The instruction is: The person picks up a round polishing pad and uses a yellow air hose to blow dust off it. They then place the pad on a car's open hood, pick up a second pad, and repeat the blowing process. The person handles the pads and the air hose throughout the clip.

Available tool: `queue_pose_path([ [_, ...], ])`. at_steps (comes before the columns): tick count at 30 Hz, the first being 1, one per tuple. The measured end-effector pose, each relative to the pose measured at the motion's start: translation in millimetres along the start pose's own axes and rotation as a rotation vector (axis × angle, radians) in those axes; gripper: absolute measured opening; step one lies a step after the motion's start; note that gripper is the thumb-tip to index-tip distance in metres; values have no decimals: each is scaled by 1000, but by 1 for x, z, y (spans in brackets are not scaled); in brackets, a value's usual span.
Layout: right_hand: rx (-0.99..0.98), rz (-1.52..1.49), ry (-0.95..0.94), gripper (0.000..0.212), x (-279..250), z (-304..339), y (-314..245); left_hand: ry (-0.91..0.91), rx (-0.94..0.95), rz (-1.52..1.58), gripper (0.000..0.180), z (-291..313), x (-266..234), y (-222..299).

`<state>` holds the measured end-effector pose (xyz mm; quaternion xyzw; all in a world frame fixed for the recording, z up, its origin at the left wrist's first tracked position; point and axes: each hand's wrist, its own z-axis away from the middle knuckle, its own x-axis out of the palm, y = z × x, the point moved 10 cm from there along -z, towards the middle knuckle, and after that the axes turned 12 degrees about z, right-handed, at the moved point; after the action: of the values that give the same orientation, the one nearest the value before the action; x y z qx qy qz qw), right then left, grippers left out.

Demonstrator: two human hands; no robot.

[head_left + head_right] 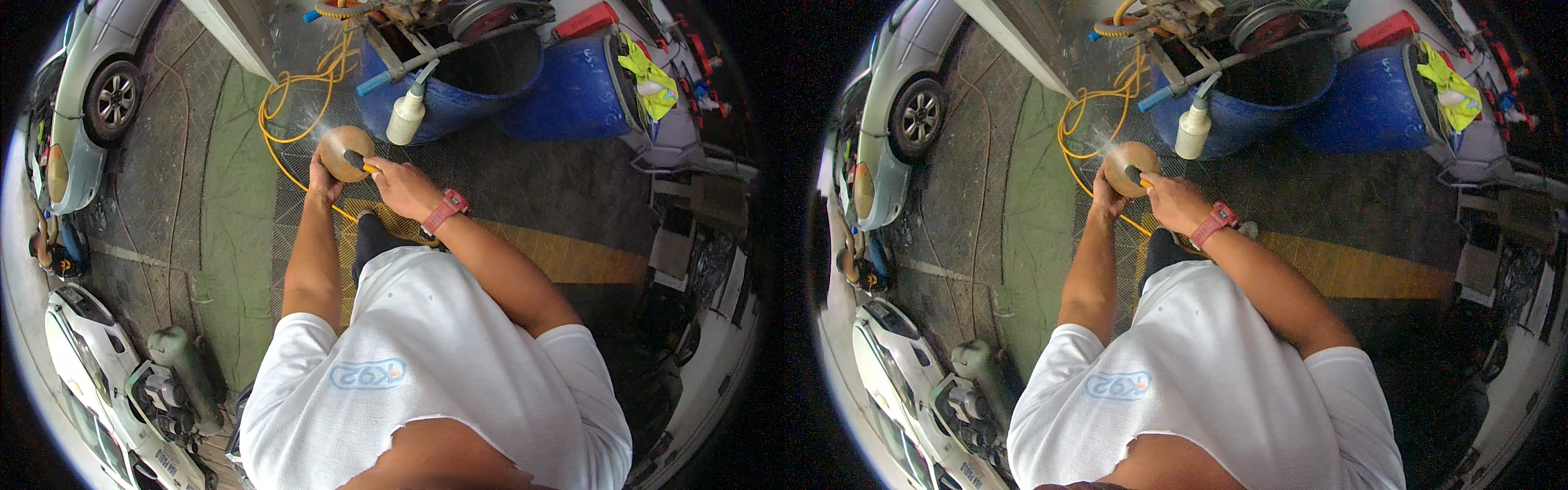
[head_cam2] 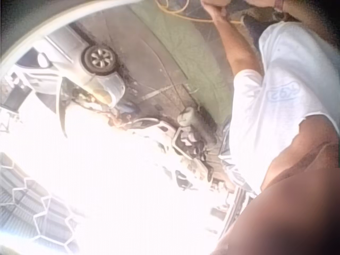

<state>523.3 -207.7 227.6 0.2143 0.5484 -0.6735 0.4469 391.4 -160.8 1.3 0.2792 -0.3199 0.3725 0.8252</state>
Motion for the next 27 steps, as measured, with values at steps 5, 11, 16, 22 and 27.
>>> queue_pose_path([
  [5,2,47,41,38,0,0,-5,-39,-59,30,56,-2,2,-12],
  [11,-10,59,-28,38,3,2,-5,-101,-54,96,54,-1,15,-18],
  [16,11,52,-114,39,15,11,4,-79,118,166,53,-3,13,6],
  [22,76,34,-48,39,10,11,26,-79,96,154,53,-4,10,15],
  [27,132,33,17,38,-7,6,36,-20,71,71,54,2,1,11],
])
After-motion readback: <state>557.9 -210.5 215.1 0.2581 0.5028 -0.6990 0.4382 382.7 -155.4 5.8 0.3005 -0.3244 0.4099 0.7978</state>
